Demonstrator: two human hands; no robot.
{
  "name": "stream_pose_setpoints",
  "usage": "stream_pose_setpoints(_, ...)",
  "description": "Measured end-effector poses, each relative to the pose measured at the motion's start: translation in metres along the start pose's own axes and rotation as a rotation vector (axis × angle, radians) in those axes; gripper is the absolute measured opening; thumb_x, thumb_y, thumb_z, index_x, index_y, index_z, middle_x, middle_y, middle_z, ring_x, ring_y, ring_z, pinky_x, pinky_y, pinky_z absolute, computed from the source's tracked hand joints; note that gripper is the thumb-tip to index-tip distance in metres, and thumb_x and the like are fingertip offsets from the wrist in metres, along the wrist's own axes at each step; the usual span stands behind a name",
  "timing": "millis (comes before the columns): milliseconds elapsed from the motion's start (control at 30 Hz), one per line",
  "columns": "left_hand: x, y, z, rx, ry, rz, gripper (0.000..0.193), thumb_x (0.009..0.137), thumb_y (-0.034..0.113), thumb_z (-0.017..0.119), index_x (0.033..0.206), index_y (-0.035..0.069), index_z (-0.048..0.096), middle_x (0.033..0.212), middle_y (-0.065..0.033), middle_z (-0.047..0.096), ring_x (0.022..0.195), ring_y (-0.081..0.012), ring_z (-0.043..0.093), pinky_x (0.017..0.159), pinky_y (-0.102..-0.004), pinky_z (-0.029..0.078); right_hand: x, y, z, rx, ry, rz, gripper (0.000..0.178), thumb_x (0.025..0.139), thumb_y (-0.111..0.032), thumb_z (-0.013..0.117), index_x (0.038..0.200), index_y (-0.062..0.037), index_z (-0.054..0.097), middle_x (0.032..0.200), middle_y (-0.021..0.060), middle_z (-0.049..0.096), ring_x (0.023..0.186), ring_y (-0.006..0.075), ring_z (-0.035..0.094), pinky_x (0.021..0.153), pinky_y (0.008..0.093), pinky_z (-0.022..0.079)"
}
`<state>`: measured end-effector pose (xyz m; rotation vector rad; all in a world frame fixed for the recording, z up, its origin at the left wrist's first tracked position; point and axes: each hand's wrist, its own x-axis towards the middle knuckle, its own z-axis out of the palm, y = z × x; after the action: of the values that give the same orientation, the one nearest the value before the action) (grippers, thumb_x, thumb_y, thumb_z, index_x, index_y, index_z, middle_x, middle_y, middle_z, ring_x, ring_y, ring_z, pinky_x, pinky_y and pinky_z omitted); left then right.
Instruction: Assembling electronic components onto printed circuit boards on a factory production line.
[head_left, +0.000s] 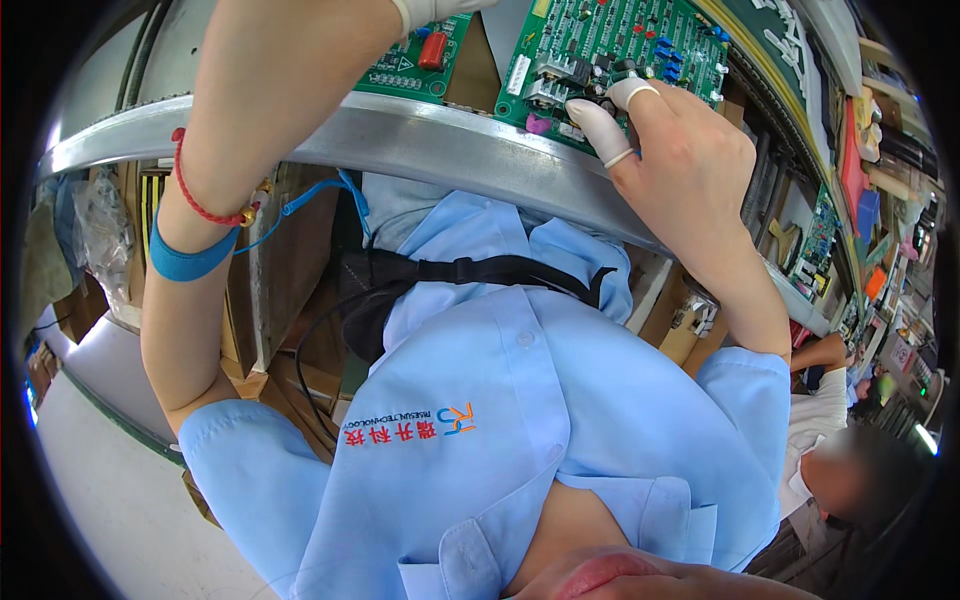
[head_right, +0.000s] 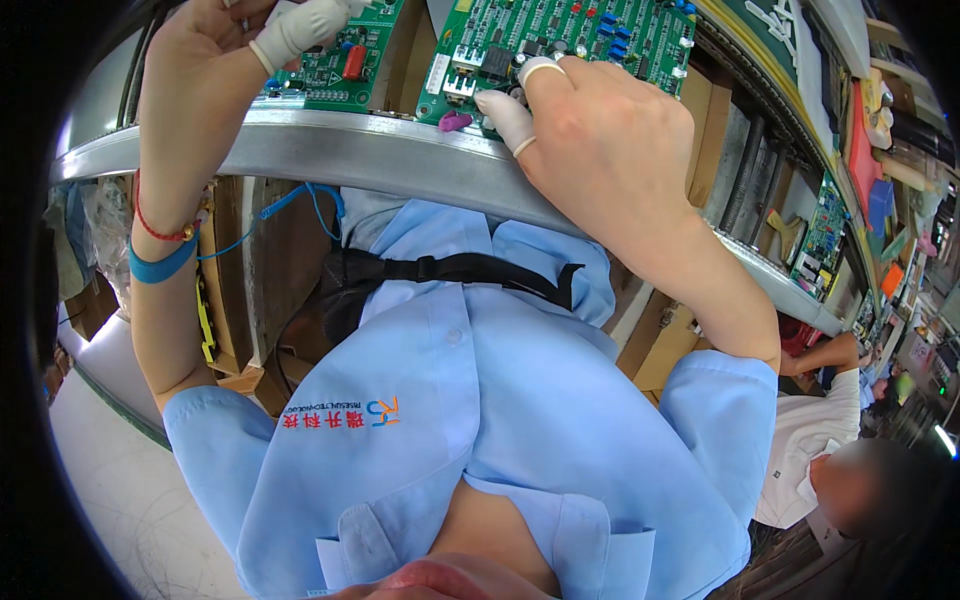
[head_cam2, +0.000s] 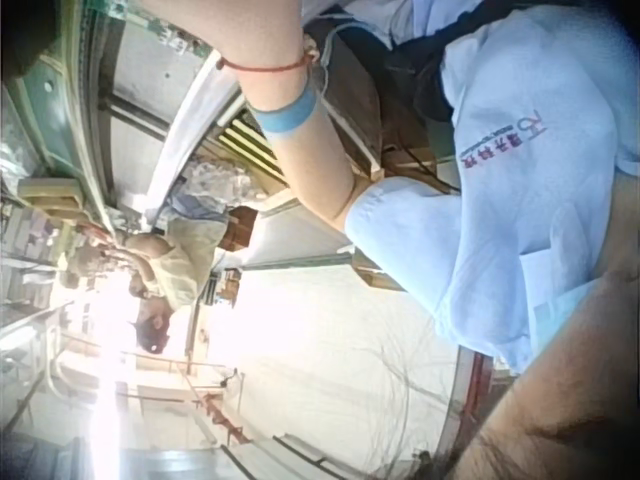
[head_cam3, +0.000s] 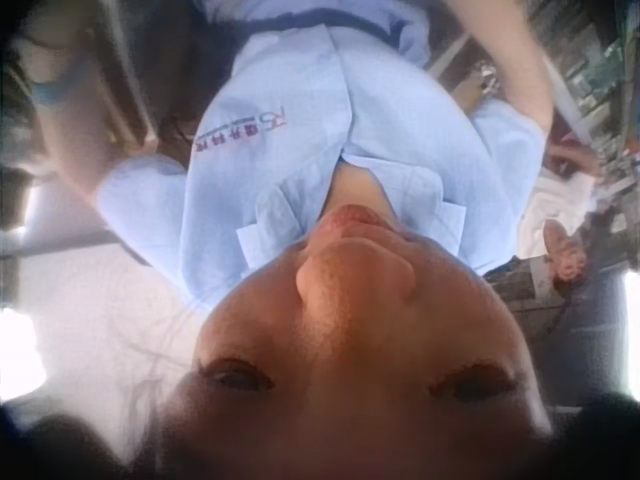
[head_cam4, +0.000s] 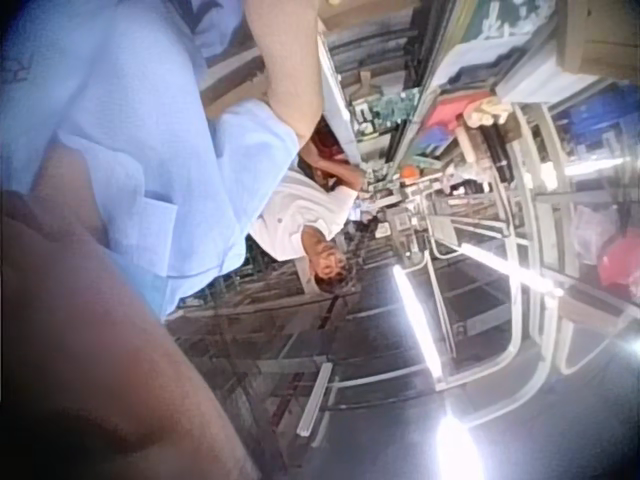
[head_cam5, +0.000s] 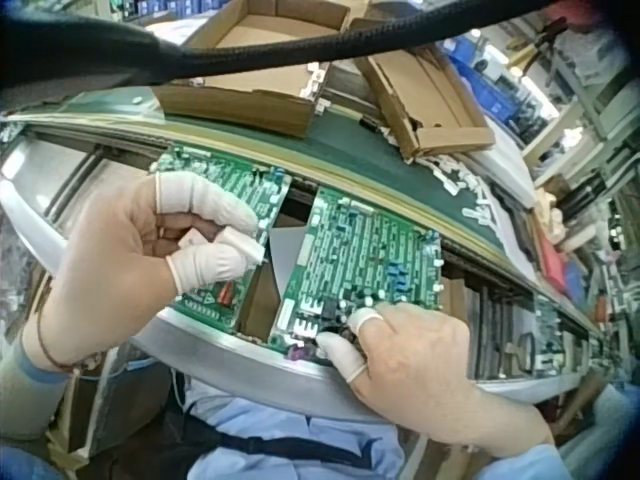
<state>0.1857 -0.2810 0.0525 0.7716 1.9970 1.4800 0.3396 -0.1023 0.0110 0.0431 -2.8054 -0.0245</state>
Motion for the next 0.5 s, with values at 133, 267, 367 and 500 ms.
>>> stream_pose_setpoints(133, 0.002, 0.004, 0.007, 0.036, -0.040, -0.058, 0.027, 0.086, 0.002, 0.068, 0.111, -0.006, 0.059, 0.094, -0.0086, 0.068, 0.084, -0.0106, 0.065, 0.074, -0.0215, 0.053, 0.002, 0.001, -0.003, 0.009, -0.026, -0.018, 0.030, 0.075, -0.035, 0.073, 0.066, -0.0096, 0.059, 0.059, 0.0029, 0.057, 0.056, 0.0195, 0.061, 0.045, 0.0325, 0.044)
stream_pose_setpoints(267, 0.003, 0.007, 0.014, 0.023, -0.003, -0.044, 0.026, 0.086, 0.001, 0.067, 0.110, -0.005, 0.059, 0.094, -0.0089, 0.068, 0.084, -0.0100, 0.065, 0.073, -0.0212, 0.053, 0.003, 0.004, -0.005, 0.011, -0.063, -0.027, 0.029, 0.074, -0.034, 0.073, 0.066, -0.0094, 0.059, 0.063, 0.0034, 0.060, 0.059, 0.0193, 0.063, 0.046, 0.0331, 0.045)
stream_pose_setpoints(367, 0.002, 0.000, 0.011, -0.108, -0.132, 0.049, 0.022, 0.087, 0.001, 0.065, 0.108, -0.005, 0.059, 0.094, -0.0085, 0.068, 0.083, -0.0088, 0.064, 0.072, -0.0202, 0.052, 0.007, 0.005, -0.006, -0.024, -0.157, -0.061, 0.026, 0.080, -0.036, 0.071, 0.080, -0.0100, 0.068, 0.066, 0.0043, 0.061, 0.058, 0.0230, 0.062, 0.047, 0.0332, 0.044)
stream_pose_setpoints(500, 0.000, 0.007, 0.022, -0.081, -0.134, -0.063, 0.019, 0.087, 0.002, 0.066, 0.104, -0.004, 0.060, 0.091, -0.0068, 0.067, 0.078, -0.0091, 0.061, 0.069, -0.0197, 0.049, 0.043, 0.046, -0.042, 0.198, -0.197, 0.149, 0.027, 0.086, -0.030, 0.068, 0.086, -0.0034, 0.069, 0.070, 0.0064, 0.065, 0.052, 0.0129, 0.056, 0.045, 0.0268, 0.041)
